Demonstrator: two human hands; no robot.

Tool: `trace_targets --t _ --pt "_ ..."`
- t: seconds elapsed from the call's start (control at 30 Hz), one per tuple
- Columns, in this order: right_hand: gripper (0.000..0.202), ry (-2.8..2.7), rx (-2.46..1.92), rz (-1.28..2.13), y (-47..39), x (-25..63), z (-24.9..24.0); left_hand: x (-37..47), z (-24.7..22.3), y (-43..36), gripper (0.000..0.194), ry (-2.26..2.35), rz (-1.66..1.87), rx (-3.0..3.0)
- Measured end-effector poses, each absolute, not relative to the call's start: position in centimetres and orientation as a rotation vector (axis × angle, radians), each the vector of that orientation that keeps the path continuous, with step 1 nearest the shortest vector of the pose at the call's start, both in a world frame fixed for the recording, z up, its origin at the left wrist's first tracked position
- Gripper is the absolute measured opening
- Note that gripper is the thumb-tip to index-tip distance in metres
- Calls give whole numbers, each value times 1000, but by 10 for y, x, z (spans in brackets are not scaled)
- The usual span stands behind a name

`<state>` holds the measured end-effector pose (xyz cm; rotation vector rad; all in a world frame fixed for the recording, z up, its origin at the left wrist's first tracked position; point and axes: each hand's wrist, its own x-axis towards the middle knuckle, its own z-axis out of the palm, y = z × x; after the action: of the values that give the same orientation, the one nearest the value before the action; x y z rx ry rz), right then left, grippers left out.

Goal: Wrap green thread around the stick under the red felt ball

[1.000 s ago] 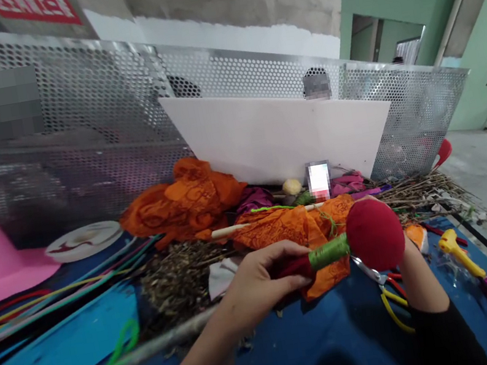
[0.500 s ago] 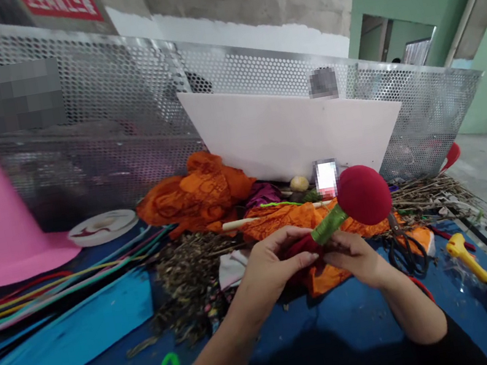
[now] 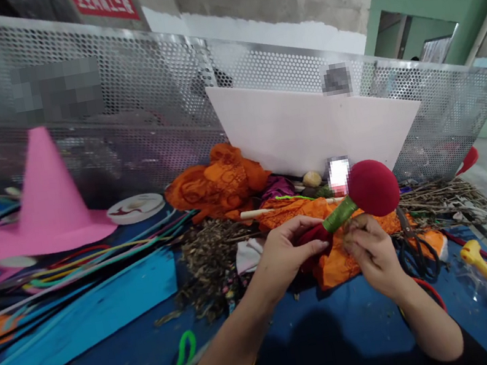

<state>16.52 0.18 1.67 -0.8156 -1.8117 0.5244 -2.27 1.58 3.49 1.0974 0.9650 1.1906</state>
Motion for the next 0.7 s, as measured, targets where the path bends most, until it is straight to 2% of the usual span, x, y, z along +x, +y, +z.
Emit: trace_targets --t 0.07,0.2,0.3,0.4,0.7 --pt "22 -1828 -592 553 -3 163 17 -21 33 16 36 951 1165 1080" --pt "28 -1499 -313 1002 -3 152 4 -14 27 16 35 924 1129 1088" --pt "33 -1109 -409 1246 -1 143 -3 -6 19 17 38 955 1177 1155" --pt "34 -885 -592 1313 -2 140 0 1 9 18 44 1006 1231 1239" --pt "37 -586 -739 1365 -14 135 16 5 0 18 26 1209 1249 1492"
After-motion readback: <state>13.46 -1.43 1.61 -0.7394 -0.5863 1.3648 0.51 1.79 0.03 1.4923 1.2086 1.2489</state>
